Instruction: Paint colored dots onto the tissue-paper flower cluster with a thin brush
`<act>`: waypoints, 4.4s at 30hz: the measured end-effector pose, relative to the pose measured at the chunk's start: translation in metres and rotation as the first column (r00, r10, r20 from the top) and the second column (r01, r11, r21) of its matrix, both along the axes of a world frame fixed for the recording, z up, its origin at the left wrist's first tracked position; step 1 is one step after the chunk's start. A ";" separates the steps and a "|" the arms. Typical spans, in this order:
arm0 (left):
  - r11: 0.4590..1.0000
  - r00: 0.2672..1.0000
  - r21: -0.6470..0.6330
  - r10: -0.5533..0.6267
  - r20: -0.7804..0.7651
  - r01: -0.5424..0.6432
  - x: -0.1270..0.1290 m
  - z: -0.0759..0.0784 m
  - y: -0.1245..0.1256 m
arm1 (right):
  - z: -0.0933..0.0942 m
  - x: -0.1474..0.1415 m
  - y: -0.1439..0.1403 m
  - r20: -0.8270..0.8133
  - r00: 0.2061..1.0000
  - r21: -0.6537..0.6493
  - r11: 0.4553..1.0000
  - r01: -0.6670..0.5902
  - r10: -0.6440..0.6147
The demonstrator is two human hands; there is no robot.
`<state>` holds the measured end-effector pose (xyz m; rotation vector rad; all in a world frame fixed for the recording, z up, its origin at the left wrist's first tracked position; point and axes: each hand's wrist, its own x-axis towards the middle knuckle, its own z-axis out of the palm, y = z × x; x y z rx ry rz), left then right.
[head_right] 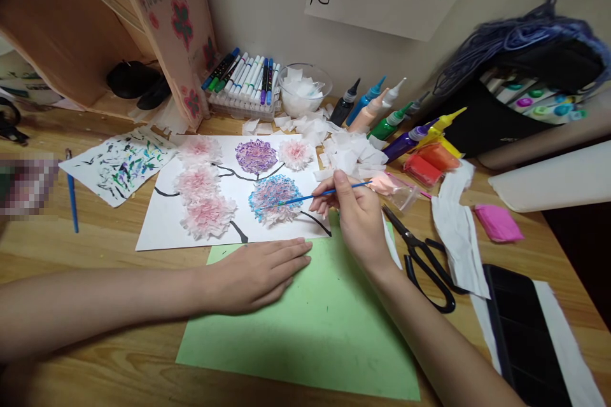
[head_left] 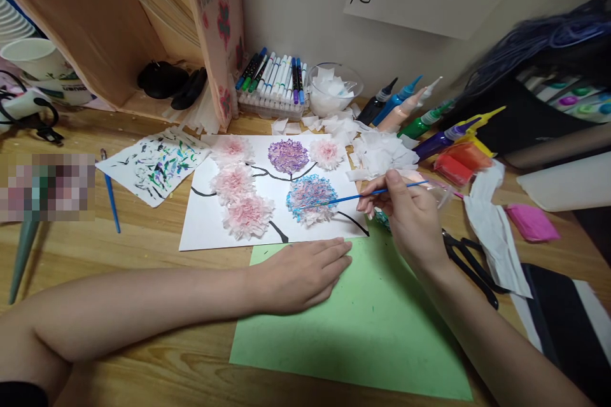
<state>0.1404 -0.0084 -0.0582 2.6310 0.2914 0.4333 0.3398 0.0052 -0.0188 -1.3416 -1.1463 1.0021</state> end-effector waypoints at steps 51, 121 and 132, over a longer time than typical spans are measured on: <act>1.000 0.999 0.002 -0.012 -0.045 0.012 -0.003 0.006 0.002 | 0.067 0.051 -0.019 0.517 0.831 0.185 0.974 0.127 -0.207; 0.999 1.000 0.035 -0.004 -0.020 0.005 -0.003 0.003 0.003 | 0.067 0.072 -0.011 0.721 0.654 0.202 0.972 0.119 -0.230; 1.000 1.000 0.020 -0.004 -0.030 0.005 -0.002 0.004 0.003 | 0.040 0.020 -0.005 0.203 0.971 0.022 0.991 -0.135 0.128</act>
